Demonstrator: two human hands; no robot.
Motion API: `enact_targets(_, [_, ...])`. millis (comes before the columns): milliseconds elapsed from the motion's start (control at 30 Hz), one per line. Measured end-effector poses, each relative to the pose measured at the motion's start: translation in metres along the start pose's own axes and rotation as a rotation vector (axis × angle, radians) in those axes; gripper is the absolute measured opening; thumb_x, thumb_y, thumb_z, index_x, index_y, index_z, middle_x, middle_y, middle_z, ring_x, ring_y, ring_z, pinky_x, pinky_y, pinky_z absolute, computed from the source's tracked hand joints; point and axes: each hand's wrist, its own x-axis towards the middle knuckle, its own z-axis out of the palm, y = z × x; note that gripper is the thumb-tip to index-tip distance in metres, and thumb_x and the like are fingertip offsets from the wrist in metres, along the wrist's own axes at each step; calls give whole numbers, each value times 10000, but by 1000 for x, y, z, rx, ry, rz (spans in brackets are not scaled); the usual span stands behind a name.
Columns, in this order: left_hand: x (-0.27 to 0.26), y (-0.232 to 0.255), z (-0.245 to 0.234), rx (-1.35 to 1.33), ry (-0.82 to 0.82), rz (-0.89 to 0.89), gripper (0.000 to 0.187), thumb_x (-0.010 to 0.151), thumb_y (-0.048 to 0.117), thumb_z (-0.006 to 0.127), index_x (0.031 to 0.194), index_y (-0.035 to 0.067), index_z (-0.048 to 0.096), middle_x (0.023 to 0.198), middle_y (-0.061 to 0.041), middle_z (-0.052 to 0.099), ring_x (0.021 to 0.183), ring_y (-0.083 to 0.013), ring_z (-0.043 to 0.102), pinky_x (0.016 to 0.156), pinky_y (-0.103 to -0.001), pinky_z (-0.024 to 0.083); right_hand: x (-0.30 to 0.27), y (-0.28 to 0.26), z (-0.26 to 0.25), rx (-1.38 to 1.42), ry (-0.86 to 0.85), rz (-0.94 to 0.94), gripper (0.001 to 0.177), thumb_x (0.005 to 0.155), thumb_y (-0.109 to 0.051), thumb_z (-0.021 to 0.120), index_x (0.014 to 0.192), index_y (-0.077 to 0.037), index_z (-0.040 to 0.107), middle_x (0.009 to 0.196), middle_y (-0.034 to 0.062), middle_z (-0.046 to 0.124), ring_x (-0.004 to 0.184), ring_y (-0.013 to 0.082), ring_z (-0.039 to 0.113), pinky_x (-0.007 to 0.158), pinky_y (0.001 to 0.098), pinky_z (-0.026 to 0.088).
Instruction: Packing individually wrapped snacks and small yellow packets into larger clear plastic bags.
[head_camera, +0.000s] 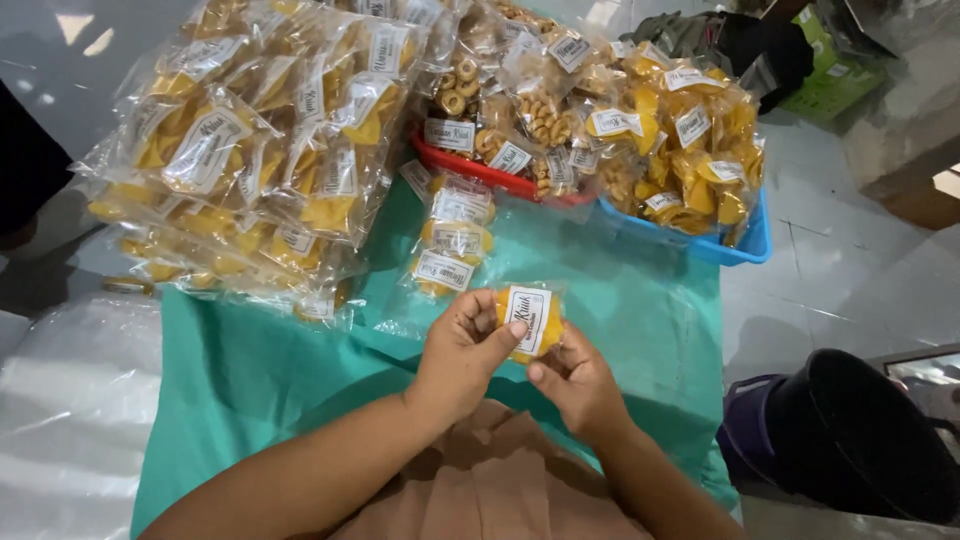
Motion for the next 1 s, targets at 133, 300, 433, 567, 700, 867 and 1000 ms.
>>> enact_targets(133, [0, -19, -6, -8, -56, -59, 212, 901, 15, 750, 1100, -12, 679, 786, -80, 704, 724, -118, 626, 694, -255, 525, 2, -13, 22, 153, 223, -52, 355, 942, 47, 612, 1297, 60, 611, 1160, 222, 714, 1031, 249, 667, 990, 422, 510])
enact_targets(300, [2, -14, -18, 232, -180, -23, 252, 862, 27, 765, 1102, -1, 697, 851, -120, 769, 803, -176, 701, 760, -320, 566, 3, -15, -5, 34, 346, -47, 270, 932, 23, 612, 1188, 48, 694, 1031, 195, 750, 942, 234, 689, 954, 420, 525])
enact_targets(433, [17, 20, -38, 482, -152, 41, 233, 892, 56, 694, 1124, 42, 708, 1123, -183, 756, 1042, -372, 747, 812, -408, 617, -3, -29, -73, -24, 569, -66, 283, 989, -9, 560, 1270, 7, 580, 1151, 147, 651, 985, 214, 659, 852, 335, 589])
enact_targets(567, [44, 3, -96, 950, -38, 458, 281, 882, 53, 739, 1161, 78, 720, 1235, -166, 728, 1198, -408, 660, 966, -492, 516, -16, -47, -161, -232, 796, -172, 171, 970, -45, 645, 1140, -70, 658, 1018, 22, 646, 917, 122, 632, 936, 277, 518])
enact_targets(700, [50, -15, -124, 1407, -126, 479, 651, 817, 307, 732, 1377, 34, 544, 1514, -209, 494, 1407, -414, 448, 1066, -623, 351, -45, -31, -238, -915, 776, -56, 287, 952, -7, 648, 1214, 107, 678, 989, 166, 683, 801, 220, 605, 734, 311, 501])
enact_targets(867, [48, -27, -132, 1576, -244, 392, 862, 814, 500, 722, 1501, 68, 432, 1652, -205, 310, 1526, -388, 284, 1098, -767, 208, -34, 0, -252, -624, 537, 382, 376, 948, -49, 633, 1303, 75, 643, 1105, 177, 683, 908, 236, 604, 831, 316, 480])
enact_targets(1000, [47, -22, -130, 1550, -250, 462, 837, 833, 484, 760, 1487, 43, 481, 1568, -293, 429, 1440, -475, 424, 1067, -797, 259, -16, 26, -245, -457, 491, 326, 351, 947, -115, 672, 1271, 20, 685, 993, 222, 689, 829, 316, 662, 731, 462, 513])
